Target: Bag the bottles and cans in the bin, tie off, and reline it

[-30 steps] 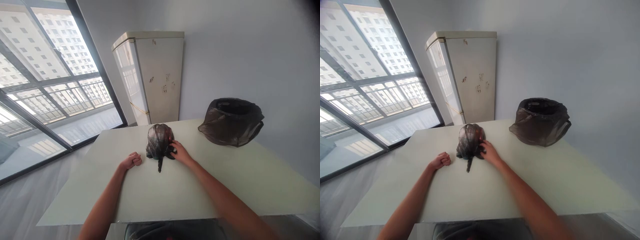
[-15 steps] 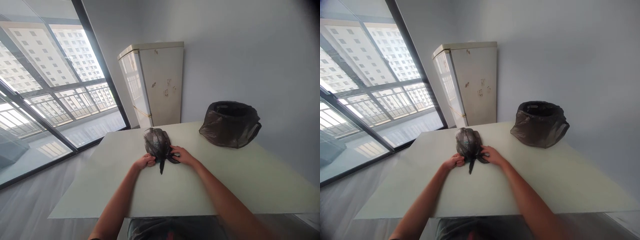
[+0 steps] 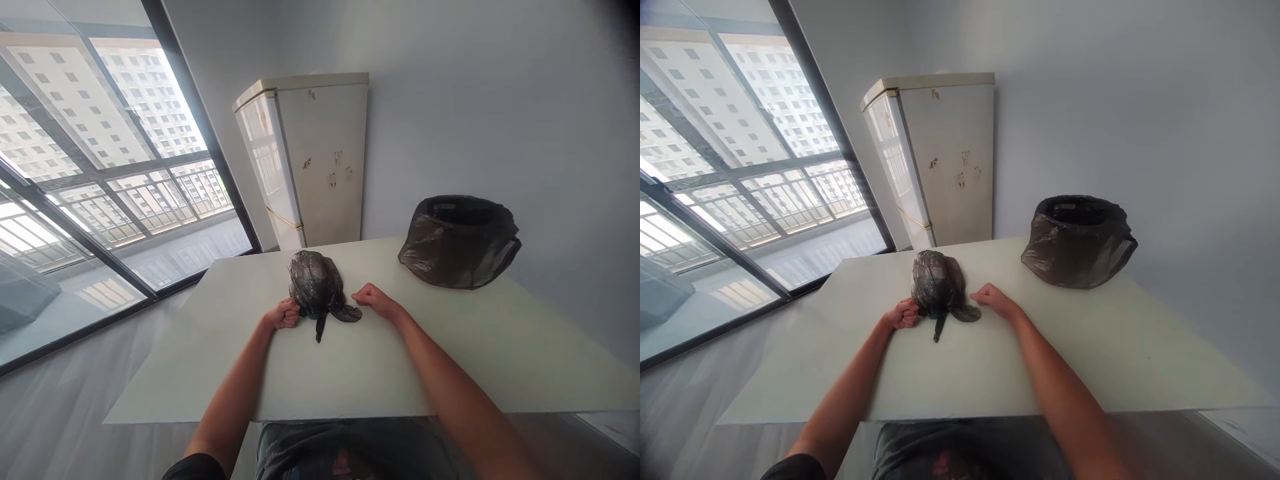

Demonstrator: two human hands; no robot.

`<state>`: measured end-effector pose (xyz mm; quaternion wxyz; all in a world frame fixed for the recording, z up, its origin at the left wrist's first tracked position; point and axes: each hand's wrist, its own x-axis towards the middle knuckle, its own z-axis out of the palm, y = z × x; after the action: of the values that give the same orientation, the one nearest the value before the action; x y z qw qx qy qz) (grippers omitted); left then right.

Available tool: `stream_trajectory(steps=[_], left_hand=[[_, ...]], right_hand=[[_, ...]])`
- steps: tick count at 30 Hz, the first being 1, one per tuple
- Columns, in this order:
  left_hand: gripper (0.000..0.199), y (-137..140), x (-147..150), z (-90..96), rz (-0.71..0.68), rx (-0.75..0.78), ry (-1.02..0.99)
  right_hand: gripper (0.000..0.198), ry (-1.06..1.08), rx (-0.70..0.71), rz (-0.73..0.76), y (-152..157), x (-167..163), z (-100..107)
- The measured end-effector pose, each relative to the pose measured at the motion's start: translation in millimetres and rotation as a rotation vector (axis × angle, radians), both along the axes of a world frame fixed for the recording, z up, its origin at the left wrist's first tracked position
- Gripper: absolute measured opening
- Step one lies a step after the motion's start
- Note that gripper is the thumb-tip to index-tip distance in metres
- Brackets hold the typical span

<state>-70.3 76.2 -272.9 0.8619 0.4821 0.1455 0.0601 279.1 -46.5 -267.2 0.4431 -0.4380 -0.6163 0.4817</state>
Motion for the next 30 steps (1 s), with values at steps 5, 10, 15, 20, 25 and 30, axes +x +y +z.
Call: stream_trajectory(steps=[5, 10, 15, 20, 25, 30], left_hand=[[0.071, 2.5, 1.4, 7.2, -0.105, -0.029, 0.068], [0.069, 3.7, 4.2, 11.1, -0.201, -0.048, 0.119], [0.057, 2.0, 3.9, 13.6, -0.267, -0.038, 0.142], [0.043, -3.1, 1.9, 21.8, -0.305, -0.006, 0.144], [0.031, -6.3, 2.0, 25.6, -0.374, 0.021, 0.139], [0.028, -7.9, 2.7, 26.5, -0.408, 0.044, 0.138]], right_hand=[[0.074, 0.134, -0.097, 0.137, 0.7, 5.3, -3.0], [0.077, 0.243, -0.168, 0.202, 0.2, 7.7, -1.7], [0.079, 0.31, -0.235, 0.261, -0.3, 10.2, -0.7], [0.077, 0.336, -0.321, 0.33, 0.4, 14.3, 0.2], [0.069, 0.307, -0.458, 0.441, 1.6, 19.7, 0.6], [0.067, 0.278, -0.55, 0.525, 4.5, 24.4, -2.4]])
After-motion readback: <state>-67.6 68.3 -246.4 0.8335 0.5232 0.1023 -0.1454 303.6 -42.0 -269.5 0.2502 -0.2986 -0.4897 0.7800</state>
